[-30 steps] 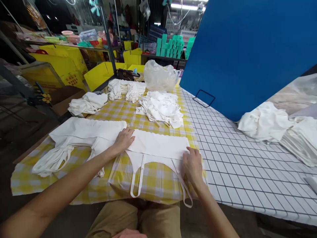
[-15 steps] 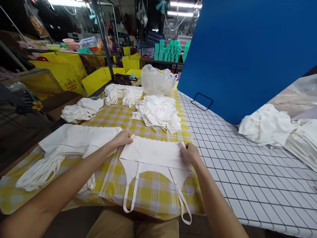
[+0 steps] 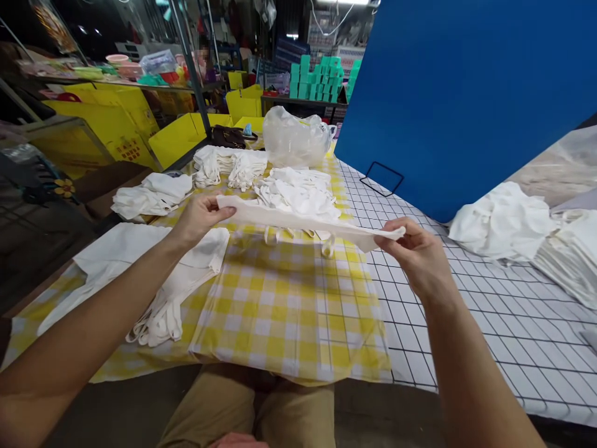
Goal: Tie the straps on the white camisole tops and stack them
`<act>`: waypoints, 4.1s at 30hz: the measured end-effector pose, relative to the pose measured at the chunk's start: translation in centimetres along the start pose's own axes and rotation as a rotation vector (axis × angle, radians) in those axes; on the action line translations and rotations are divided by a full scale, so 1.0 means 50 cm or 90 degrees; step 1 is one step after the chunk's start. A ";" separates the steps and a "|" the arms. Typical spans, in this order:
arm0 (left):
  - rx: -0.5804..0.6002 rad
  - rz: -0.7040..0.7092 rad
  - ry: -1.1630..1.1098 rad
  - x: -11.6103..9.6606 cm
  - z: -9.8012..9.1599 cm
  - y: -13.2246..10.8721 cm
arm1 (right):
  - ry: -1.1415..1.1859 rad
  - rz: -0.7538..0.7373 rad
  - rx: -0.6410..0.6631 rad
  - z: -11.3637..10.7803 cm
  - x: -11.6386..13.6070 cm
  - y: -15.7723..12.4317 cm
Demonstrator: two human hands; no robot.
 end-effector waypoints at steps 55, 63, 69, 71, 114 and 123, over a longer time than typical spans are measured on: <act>0.464 0.240 0.469 0.112 0.245 -0.296 | -0.219 -0.115 0.419 0.168 -0.029 -0.366; 0.483 0.218 0.451 0.103 0.230 -0.293 | -0.211 -0.116 0.380 0.170 -0.030 -0.373; 0.499 0.204 0.460 0.103 0.231 -0.293 | -0.206 -0.121 0.348 0.170 -0.029 -0.377; 0.496 0.204 0.453 0.105 0.232 -0.292 | -0.184 -0.122 0.356 0.167 -0.028 -0.378; 0.259 0.322 0.383 0.182 0.004 -0.312 | -0.398 -0.308 0.294 -0.022 -0.143 -0.328; 0.255 -0.096 -0.013 0.032 -0.040 -0.302 | -0.141 -0.105 0.117 -0.045 0.046 -0.249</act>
Point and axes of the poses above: each hand's wrist, its own y-axis towards the middle knuckle, its own z-axis out of the palm, x = y × z, the point moved 1 cm from there along y, towards the middle knuckle, and after that the axes turned 15 degrees about -z, right-handed, at the moved point
